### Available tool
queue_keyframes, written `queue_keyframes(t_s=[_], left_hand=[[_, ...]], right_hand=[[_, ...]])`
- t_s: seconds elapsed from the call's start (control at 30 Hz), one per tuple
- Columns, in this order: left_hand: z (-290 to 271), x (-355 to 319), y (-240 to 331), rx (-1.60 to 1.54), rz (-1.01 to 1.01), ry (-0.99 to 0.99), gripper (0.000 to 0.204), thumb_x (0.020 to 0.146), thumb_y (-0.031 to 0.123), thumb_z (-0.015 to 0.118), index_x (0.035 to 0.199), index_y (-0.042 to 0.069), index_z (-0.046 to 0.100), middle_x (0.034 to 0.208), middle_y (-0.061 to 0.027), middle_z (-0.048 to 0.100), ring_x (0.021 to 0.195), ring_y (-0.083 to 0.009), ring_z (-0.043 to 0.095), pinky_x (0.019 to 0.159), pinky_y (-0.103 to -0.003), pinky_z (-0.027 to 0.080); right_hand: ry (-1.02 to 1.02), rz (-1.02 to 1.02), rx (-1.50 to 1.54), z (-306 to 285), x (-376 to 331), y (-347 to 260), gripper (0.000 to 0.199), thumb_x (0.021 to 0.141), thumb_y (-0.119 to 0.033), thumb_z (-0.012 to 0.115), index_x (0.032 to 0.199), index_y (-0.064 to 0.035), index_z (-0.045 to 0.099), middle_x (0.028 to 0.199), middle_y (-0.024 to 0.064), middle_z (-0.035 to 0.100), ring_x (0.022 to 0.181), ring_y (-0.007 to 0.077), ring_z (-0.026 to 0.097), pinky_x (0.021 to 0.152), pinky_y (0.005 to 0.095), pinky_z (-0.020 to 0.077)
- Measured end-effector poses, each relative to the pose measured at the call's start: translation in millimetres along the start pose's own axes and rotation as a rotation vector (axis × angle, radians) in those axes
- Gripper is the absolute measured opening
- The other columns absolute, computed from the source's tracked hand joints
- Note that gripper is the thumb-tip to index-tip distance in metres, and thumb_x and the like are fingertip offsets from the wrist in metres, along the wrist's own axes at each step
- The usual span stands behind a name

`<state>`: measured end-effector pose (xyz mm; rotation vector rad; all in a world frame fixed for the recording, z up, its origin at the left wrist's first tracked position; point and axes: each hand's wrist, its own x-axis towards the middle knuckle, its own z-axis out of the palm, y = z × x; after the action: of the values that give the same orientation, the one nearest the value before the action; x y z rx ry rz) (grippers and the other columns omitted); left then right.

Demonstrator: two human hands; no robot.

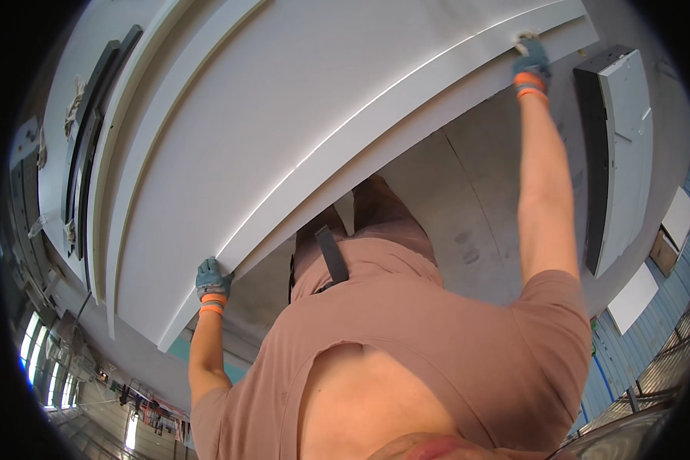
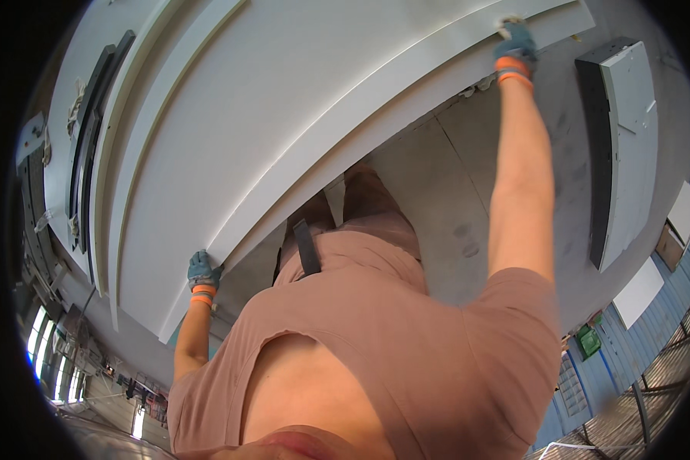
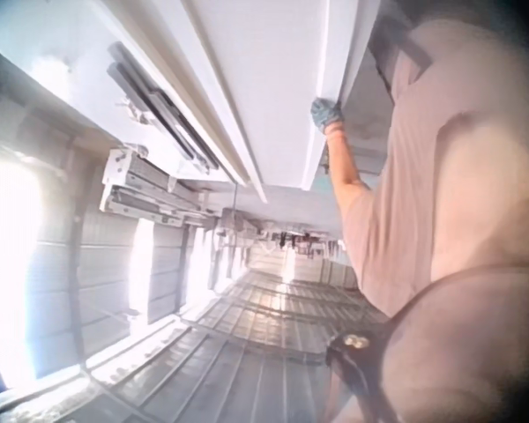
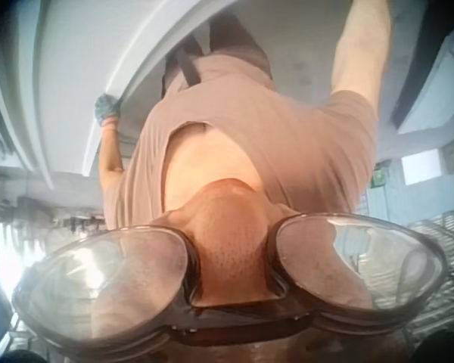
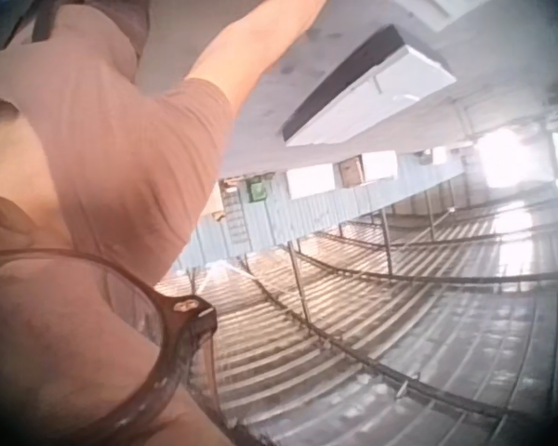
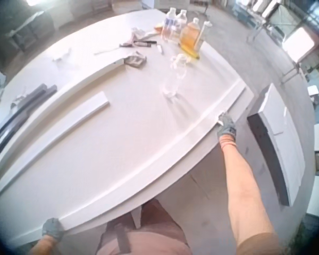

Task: The person wipes a large white curved surface with a cloth, repeatedly moving along its length. They briefly pick up a plastic bottle and pour liquid onto the cloth, then continue wiping the same surface.

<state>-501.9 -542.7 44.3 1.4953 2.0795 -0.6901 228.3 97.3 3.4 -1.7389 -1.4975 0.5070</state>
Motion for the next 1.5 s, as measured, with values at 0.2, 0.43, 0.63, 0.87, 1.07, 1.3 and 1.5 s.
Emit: queue_keyframes(t_s=[0.2,0.43,0.63,0.87,1.07,1.3,1.5], left_hand=[[0.2,-13.1,5.3,0.036,-0.041,-0.083,0.082,0.075,0.040,0.091,0.138,0.003,0.053,0.138,-0.0185,0.059,0.129,-0.0397,0.057,0.107,-0.047,0.052],[-9.8,-9.8,6.6,-0.003,-0.055,-0.161,0.086,0.076,0.040,0.090,0.142,0.002,0.050,0.142,-0.0224,0.057,0.131,-0.0426,0.055,0.108,-0.050,0.051],[-25.8,-17.5,17.5,0.008,-0.050,-0.224,0.084,0.079,0.041,0.088,0.143,0.001,0.050,0.142,-0.0233,0.057,0.130,-0.0438,0.056,0.108,-0.050,0.051],[-77.6,19.3,157.3,-0.224,0.322,0.411,0.096,0.080,0.052,0.085,0.150,-0.003,0.048,0.142,-0.0241,0.057,0.131,-0.0440,0.056,0.107,-0.052,0.050],[-125.5,85.1,240.3,-0.222,0.311,0.270,0.088,0.074,0.053,0.088,0.137,0.000,0.057,0.119,-0.0158,0.065,0.110,-0.0372,0.064,0.092,-0.047,0.055],[-148.6,83.9,224.6,-0.144,0.474,0.317,0.076,0.071,0.048,0.089,0.125,0.002,0.063,0.109,-0.0161,0.066,0.100,-0.0355,0.067,0.080,-0.046,0.058],[-183.9,73.3,200.6,-0.090,0.454,0.397,0.083,0.072,0.055,0.089,0.124,-0.003,0.062,0.105,-0.0188,0.067,0.094,-0.0386,0.068,0.075,-0.048,0.059]], right_hand=[[-0.042,-0.709,0.006,56.8,-103.5,-115.2,0.040,0.088,0.007,0.055,0.121,-0.0035,0.074,0.115,0.0150,0.076,0.103,0.0314,0.074,0.092,0.0389,0.0606],[-0.642,-1.019,-0.011,137.2,-394.1,-219.6,0.033,0.093,-0.012,0.063,0.125,-0.0112,0.069,0.127,0.0059,0.067,0.125,0.0230,0.064,0.116,0.0373,0.0501],[-0.244,-0.536,-0.031,98.4,-169.1,-108.2,0.029,0.096,-0.006,0.063,0.122,-0.0051,0.074,0.123,0.0131,0.074,0.115,0.0310,0.071,0.104,0.0381,0.0565],[0.007,-0.168,0.015,36.5,-144.9,-92.1,0.031,0.095,0.001,0.060,0.122,-0.0006,0.074,0.121,0.0181,0.076,0.112,0.0286,0.072,0.102,0.0391,0.0565],[-0.257,-0.523,0.059,40.2,-352.1,-186.2,0.036,0.090,0.001,0.065,0.125,-0.0036,0.073,0.132,0.0138,0.072,0.117,0.0340,0.071,0.097,0.0398,0.0599],[-0.772,-1.008,0.126,97.2,-473.8,-229.8,0.028,0.088,-0.018,0.067,0.115,-0.0163,0.073,0.115,0.0042,0.068,0.116,0.0253,0.066,0.091,0.0381,0.0597],[-0.642,-1.141,0.071,142.4,-484.0,-235.1,0.024,0.085,-0.020,0.065,0.107,-0.0181,0.074,0.111,-0.0009,0.068,0.119,0.0241,0.064,0.099,0.0379,0.0563]])
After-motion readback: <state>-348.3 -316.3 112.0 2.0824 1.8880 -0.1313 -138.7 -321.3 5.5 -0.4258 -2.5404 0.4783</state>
